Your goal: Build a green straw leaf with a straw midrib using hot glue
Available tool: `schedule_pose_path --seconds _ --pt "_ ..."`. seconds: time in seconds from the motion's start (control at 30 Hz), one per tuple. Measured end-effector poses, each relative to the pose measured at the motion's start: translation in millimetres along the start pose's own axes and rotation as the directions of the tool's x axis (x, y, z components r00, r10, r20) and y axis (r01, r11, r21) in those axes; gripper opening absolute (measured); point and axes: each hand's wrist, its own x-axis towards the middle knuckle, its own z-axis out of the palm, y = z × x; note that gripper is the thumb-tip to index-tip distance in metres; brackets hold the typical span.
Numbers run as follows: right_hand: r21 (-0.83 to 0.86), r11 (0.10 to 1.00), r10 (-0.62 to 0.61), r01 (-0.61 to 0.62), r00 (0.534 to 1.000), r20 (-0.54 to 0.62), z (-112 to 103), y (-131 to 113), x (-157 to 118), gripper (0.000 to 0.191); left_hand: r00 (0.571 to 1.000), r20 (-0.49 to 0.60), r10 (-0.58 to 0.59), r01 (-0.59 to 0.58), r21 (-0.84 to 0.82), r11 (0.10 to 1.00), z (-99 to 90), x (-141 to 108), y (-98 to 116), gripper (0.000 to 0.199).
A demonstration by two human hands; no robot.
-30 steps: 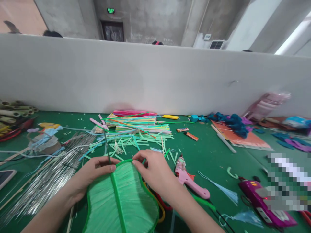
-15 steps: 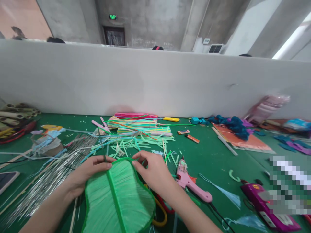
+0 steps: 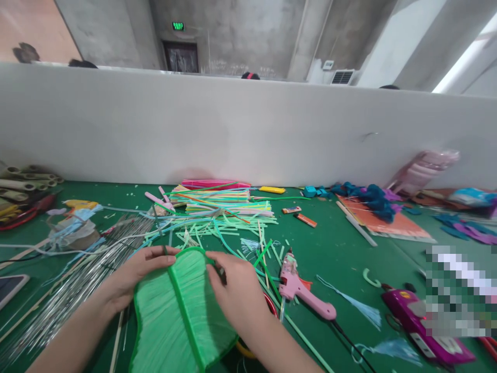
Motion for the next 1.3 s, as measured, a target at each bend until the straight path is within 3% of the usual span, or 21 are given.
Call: schedule_pose_path --seconds 0.13,0.47,0.67,0.93,1.13,1.3 --pt "-0.016 0.999 -0.042 0.042 0.997 -0.061 8 2 -6 0.028 0.999 0.035 -0.024 0.024 -0.017 1.000 -1.2 2 -1 0.050" --pt "0.028 0.999 -0.024 0.025 0.999 -0.038 16 1 -12 0.033 0.995 0.072 -0.074 0.078 -0.063 0.995 -5.8 -1 -3 0.042" --pt "0.052 0.999 -0.005 0.007 0.999 -0.041 17 4 -15 0.034 0.992 0.097 -0.086 0.094 -0.074 0.993 -6.2 -1 -1 0.050" --pt "0.076 0.997 -0.002 0.005 0.999 -0.048 20 3 -14 0.031 0.993 0.057 -0.104 0.108 -0.076 0.991 -2.5 -2 1 0.046" --pt "0.095 0.995 0.005 -0.002 0.999 -0.041 18 3 -14 0.031 0.998 0.018 -0.064 0.065 -0.076 0.995 -2.2 0 -1 0.032" --pt "0.083 0.996 0.018 -0.012 0.998 -0.068 11 3 -11 0.029 0.993 0.103 -0.050 0.056 -0.057 0.997 -3.3 2 -2 0.038"
